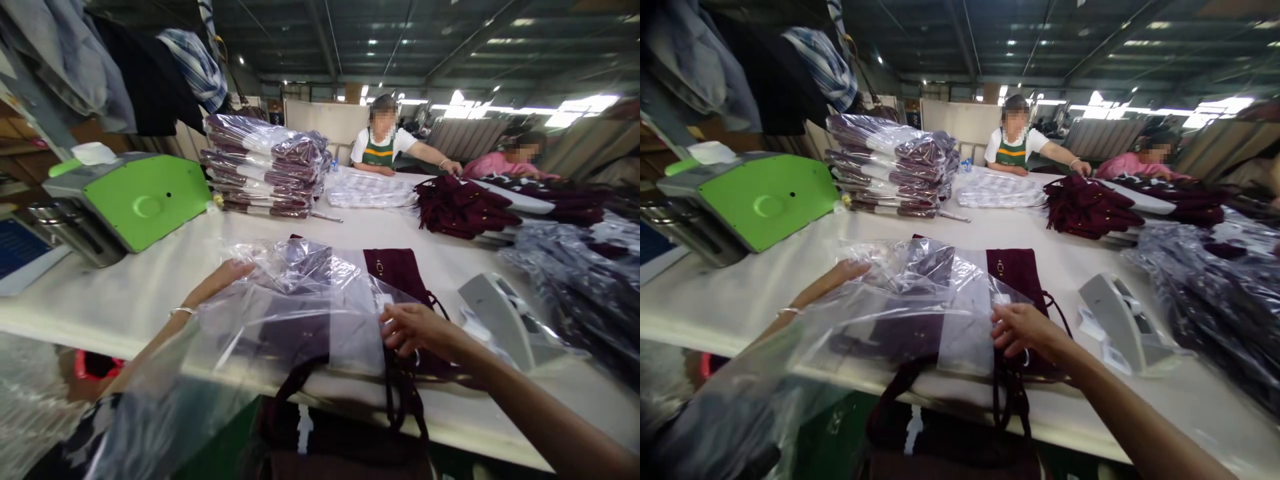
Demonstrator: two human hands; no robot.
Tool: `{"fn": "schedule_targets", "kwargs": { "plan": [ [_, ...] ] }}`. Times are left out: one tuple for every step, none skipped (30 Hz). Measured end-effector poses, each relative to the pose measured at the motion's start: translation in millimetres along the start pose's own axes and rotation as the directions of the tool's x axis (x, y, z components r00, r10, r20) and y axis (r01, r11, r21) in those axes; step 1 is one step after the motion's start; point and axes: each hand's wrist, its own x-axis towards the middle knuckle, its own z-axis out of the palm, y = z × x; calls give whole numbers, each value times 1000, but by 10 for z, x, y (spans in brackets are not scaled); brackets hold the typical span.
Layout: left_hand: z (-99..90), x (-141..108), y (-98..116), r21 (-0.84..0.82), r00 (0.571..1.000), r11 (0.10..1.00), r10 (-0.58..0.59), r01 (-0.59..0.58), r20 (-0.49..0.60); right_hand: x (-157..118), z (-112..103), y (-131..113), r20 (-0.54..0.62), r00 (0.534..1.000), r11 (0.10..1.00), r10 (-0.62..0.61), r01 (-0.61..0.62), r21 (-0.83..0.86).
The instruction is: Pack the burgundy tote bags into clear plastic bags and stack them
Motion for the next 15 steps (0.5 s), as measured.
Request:
{"fn": "schedule_targets", "kwargs": {
  "plan": [
    [21,53,19,-21,1000,999,-27,27,6,22,113,38,48,999,999,23,-25,26],
    [49,97,52,-70,999,997,-41,41,7,35,212,70,68,998,1000,12,-11,-2],
    [88,136,103,-137,999,990,-34,35,5,39,294,99,56,998,996,-35,39,-79],
    [138,171,172,-212,1000,977,-16,16,4,35,357,126,13,992,972,-127,128,-197],
    [198,209,261,-280,1000,960,13,-12,1,25,405,152,-35,962,906,-271,243,-345],
    [267,253,368,-334,999,942,45,-45,-7,13,441,175,-60,894,785,-444,356,-507],
    [340,308,490,-376,996,923,85,-83,-11,2,468,194,-43,791,615,-611,440,-654],
    [415,375,622,-410,991,904,131,-124,-12,0,489,205,9,676,430,-737,479,-766],
    [489,452,759,-435,984,886,177,-162,-5,15,505,205,70,574,267,-816,481,-835],
    [559,536,897,-453,975,870,220,-193,7,54,513,192,118,490,146,-864,467,-872],
    [625,621,1035,-466,966,858,259,-215,30,120,510,162,141,419,70,-897,449,-891],
    [687,702,1169,-478,955,848,292,-231,55,213,492,115,134,357,38,-925,436,-899],
    [745,774,1302,-492,944,835,322,-246,76,329,454,49,100,301,42,-948,431,-901],
    [798,835,1434,-509,933,819,351,-264,83,457,392,-35,47,249,69,-967,435,-898],
    [844,884,1569,-527,920,799,383,-289,77,585,302,-137,-23,202,112,-979,442,-890]
  ]
}}
